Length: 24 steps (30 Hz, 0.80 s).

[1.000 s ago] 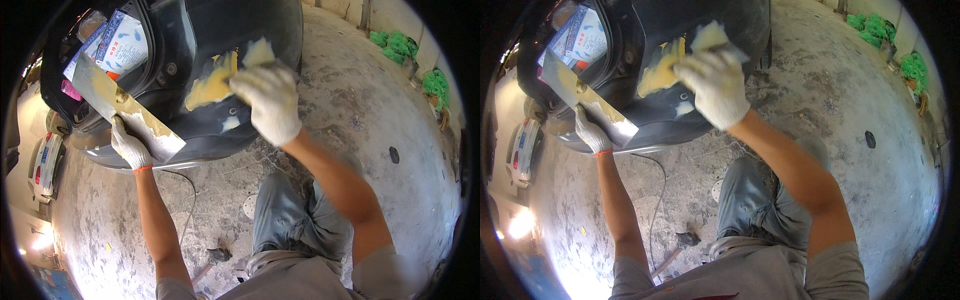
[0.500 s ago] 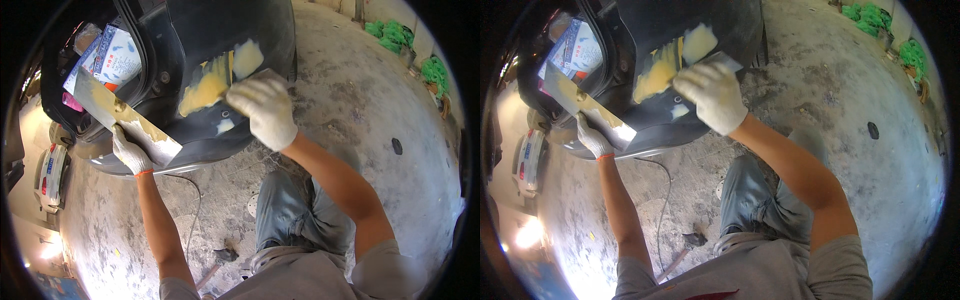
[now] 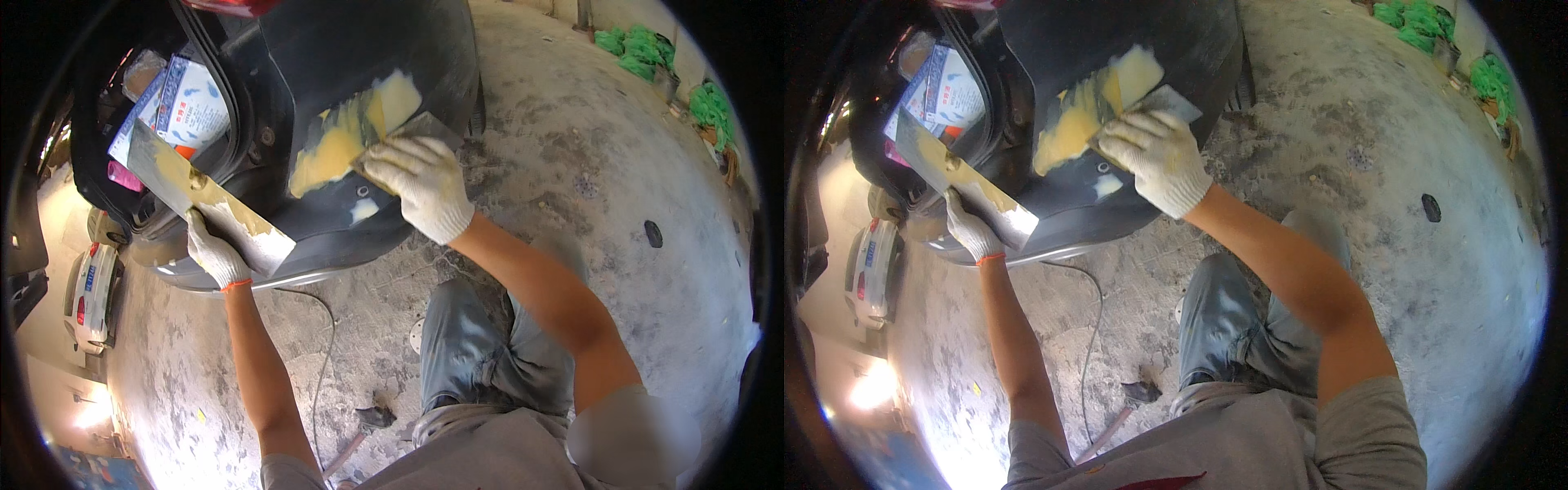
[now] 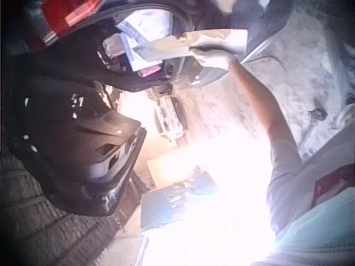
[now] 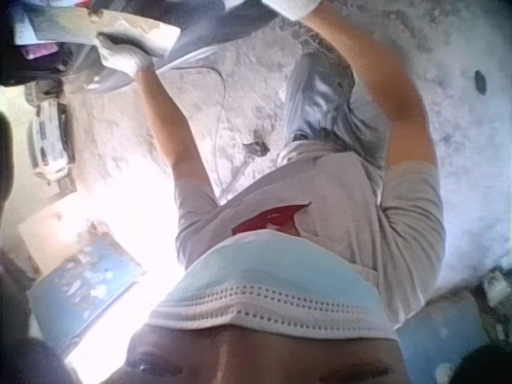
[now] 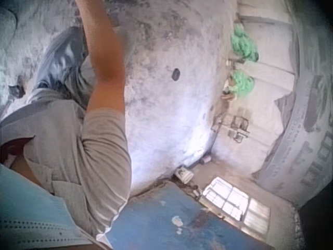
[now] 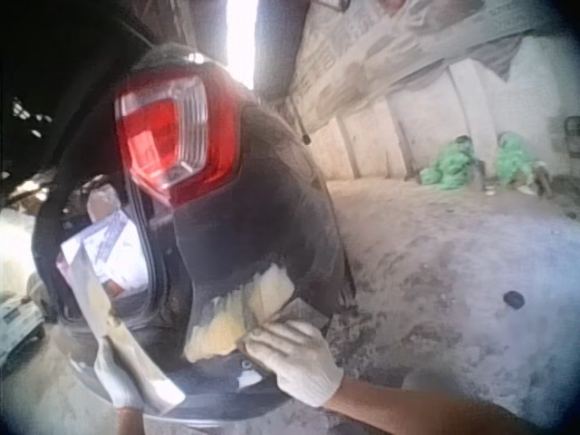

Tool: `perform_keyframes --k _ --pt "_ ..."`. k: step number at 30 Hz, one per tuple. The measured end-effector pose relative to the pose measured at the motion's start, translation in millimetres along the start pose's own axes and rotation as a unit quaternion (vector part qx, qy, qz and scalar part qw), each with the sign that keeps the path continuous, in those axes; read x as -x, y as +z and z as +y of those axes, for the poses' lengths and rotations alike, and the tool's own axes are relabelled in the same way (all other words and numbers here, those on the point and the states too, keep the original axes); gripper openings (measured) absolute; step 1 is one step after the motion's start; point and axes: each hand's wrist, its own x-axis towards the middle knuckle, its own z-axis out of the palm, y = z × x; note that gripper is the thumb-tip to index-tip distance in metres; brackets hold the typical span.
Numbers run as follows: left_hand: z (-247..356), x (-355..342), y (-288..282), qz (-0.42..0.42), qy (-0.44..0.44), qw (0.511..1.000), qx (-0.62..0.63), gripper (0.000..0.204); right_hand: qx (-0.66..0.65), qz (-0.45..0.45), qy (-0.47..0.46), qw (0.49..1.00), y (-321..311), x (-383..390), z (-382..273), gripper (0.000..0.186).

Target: The person applies yellow body filler to a black car's hood and rear bumper using a small scraper and a larger metal palette. The person spreads the filler in smooth strokes across the surfaces.

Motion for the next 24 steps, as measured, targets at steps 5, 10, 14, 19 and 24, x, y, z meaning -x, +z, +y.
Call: perform_keyframes --k 5,10,14,19,24 --pt "13.1 16.5 16.4 0.004 -0.006 1.000 0.009 0.044 -0.060 0.040 0.063 0.995 -14.5 -18.7 26.6 0.025" --pt "10.9 48.9 40.7 -0.009 -0.014 0.999 0.031 0.041 -0.007 0.062 0.035 0.997 0.9 -59.0 60.1 0.028" --pt "7.3 55.3 54.5 -0.013 -0.023 0.999 0.041 0.039 -0.005 0.052 -0.025 0.998 15.6 -78.7 69.1 0.028" --pt "5.0 59.8 54.8 0.027 -0.020 0.999 0.038 0.038 -0.020 0.045 -0.052 0.997 20.2 -62.6 68.3 0.018" --pt "7.2 62.7 55.4 0.046 -0.009 0.998 0.046 0.038 -0.054 0.013 -0.062 0.997 16.8 -16.4 56.3 0.023"
